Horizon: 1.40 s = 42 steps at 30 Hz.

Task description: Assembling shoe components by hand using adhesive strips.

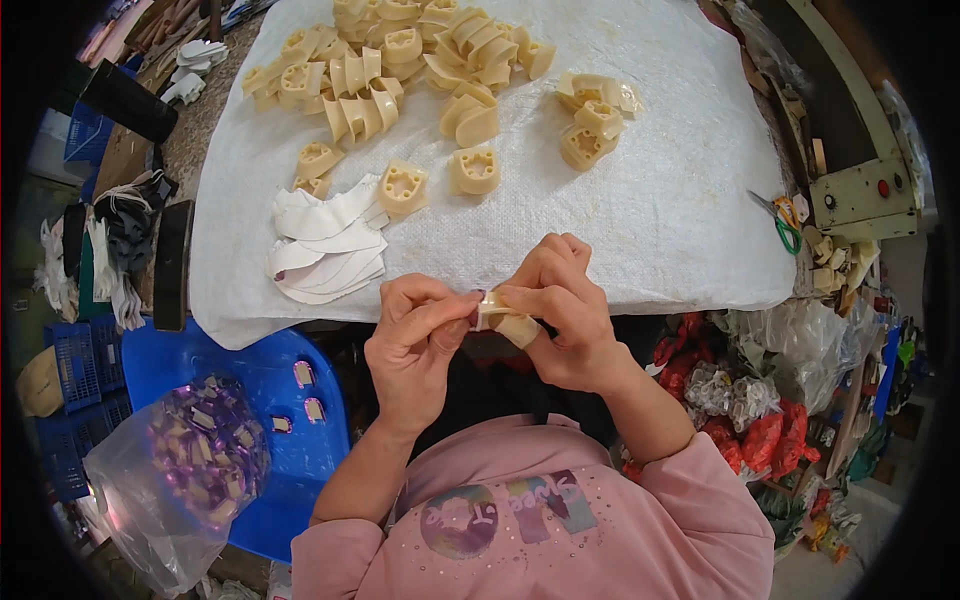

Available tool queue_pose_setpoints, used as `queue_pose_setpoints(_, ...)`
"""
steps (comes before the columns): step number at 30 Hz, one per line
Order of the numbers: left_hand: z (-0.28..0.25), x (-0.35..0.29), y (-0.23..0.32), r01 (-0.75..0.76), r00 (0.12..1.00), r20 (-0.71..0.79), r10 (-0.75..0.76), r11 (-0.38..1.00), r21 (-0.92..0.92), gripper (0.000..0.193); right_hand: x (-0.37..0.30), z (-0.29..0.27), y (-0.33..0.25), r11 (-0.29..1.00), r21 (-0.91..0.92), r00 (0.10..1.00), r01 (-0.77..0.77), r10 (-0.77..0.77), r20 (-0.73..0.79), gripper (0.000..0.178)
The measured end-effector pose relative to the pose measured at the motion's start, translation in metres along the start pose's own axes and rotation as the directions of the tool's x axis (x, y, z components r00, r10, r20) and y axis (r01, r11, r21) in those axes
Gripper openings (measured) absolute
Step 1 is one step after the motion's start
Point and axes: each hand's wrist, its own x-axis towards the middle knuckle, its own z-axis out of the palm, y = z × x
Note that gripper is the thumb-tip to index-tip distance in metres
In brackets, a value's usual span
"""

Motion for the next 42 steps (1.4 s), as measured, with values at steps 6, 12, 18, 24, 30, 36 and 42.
queue_pose_setpoints(6,-0.001,0.009,0.001,-0.223,0.974,0.101,0.204,0.946,0.236,0.01,0.0,-0.008,-0.004,0.992,0.122,0.994,-0.043,0.031,0.104,0.03)
queue_pose_setpoints(12,0.004,0.014,-0.001,-0.365,0.929,0.194,0.316,0.869,0.333,0.013,0.004,-0.014,-0.008,0.995,0.073,0.96,-0.072,0.049,0.276,0.03)
queue_pose_setpoints(18,0.012,0.008,0.001,-0.28,0.96,0.088,0.267,0.937,0.207,0.006,0.002,-0.015,-0.004,0.994,0.101,0.975,-0.028,0.005,0.222,0.034)
queue_pose_setpoints(24,-0.004,0.012,-0.004,-0.429,0.894,0.077,0.442,0.792,0.435,0.029,0.008,-0.015,-0.011,1.0,-0.002,0.992,0.015,-0.015,0.129,0.034)
queue_pose_setpoints(30,-0.017,0.013,-0.003,-0.386,0.913,0.009,0.407,0.857,0.341,0.037,-0.017,-0.005,-0.014,0.978,0.082,0.981,-0.191,0.187,0.053,0.028)
queue_pose_setpoints(36,0.005,0.006,0.011,-0.346,0.938,0.03,0.345,0.934,0.087,0.03,-0.028,0.016,-0.026,0.176,0.846,0.639,-0.504,0.735,0.228,0.03)
queue_pose_setpoints(42,0.002,0.006,0.005,-0.511,0.857,0.247,0.452,0.805,0.302,0.026,-0.035,0.005,-0.026,0.204,0.871,0.701,-0.447,0.684,0.199,0.026)
